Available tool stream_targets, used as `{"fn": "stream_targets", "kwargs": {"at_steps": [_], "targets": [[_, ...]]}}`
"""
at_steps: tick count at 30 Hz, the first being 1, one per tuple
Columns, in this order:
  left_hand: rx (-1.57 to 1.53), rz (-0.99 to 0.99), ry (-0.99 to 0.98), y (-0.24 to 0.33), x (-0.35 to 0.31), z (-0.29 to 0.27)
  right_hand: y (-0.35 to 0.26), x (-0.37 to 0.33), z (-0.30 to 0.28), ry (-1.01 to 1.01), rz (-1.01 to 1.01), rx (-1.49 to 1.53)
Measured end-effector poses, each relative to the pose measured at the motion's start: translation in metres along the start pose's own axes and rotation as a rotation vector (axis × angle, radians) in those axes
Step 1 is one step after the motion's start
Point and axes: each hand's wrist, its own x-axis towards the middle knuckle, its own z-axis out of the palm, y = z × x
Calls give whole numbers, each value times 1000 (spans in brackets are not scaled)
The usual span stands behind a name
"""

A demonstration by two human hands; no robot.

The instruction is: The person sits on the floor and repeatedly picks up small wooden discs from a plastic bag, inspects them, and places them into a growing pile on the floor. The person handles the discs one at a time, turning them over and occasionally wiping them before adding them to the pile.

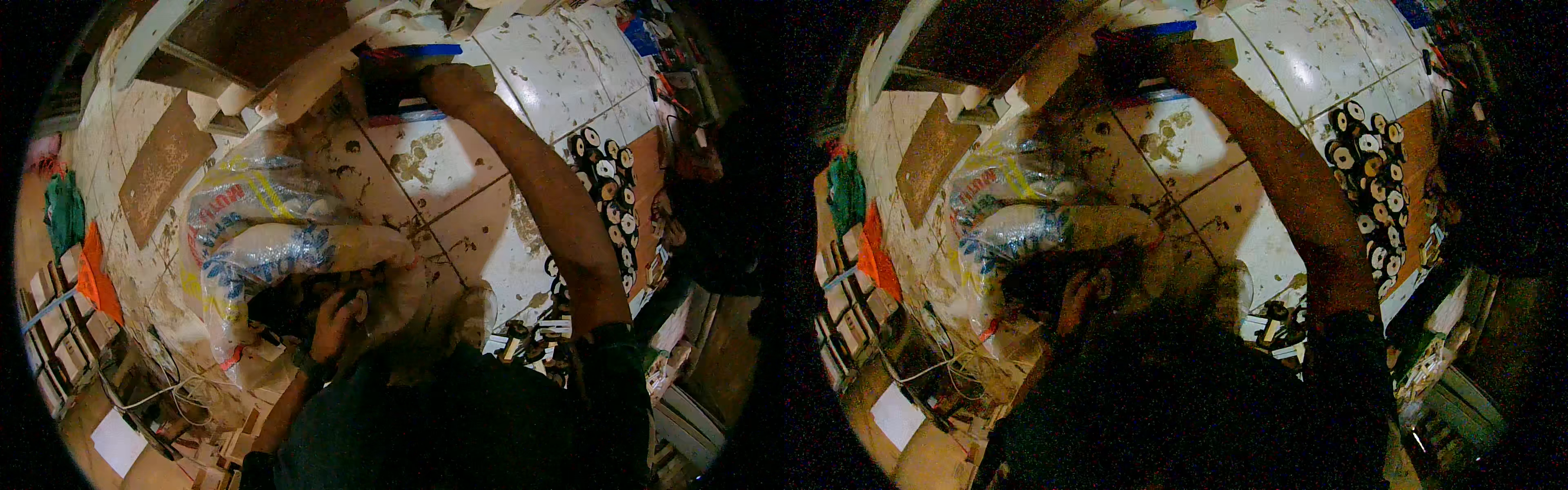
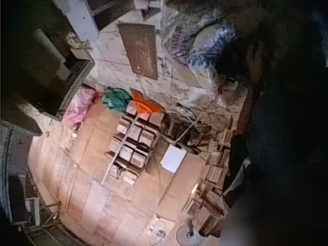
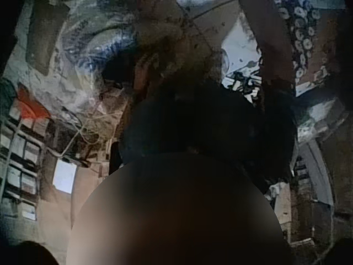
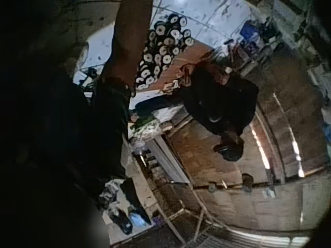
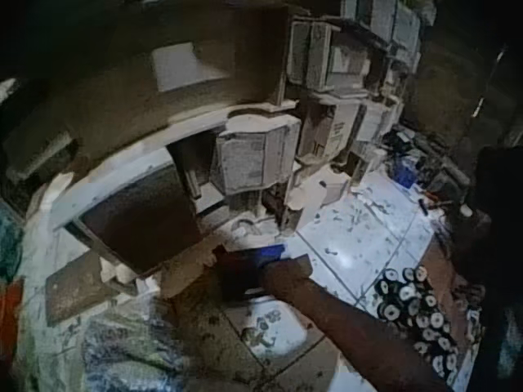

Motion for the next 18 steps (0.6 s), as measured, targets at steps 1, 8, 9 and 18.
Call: {"fn": "stream_targets", "kwargs": {"at_steps": [1,8,9,18], "targets": [[131,124,24,-4,2,0,4,0,3,-10,-42,-21],[-721,-117,-190,12,20,6,30,-56,-2,361,79,657],[-744,-167,-205,18,22,9,26,-73,-2,429,102,913],[-799,-4,-497,43,65,53,-74,-235,-3,35,583,1761]]}}
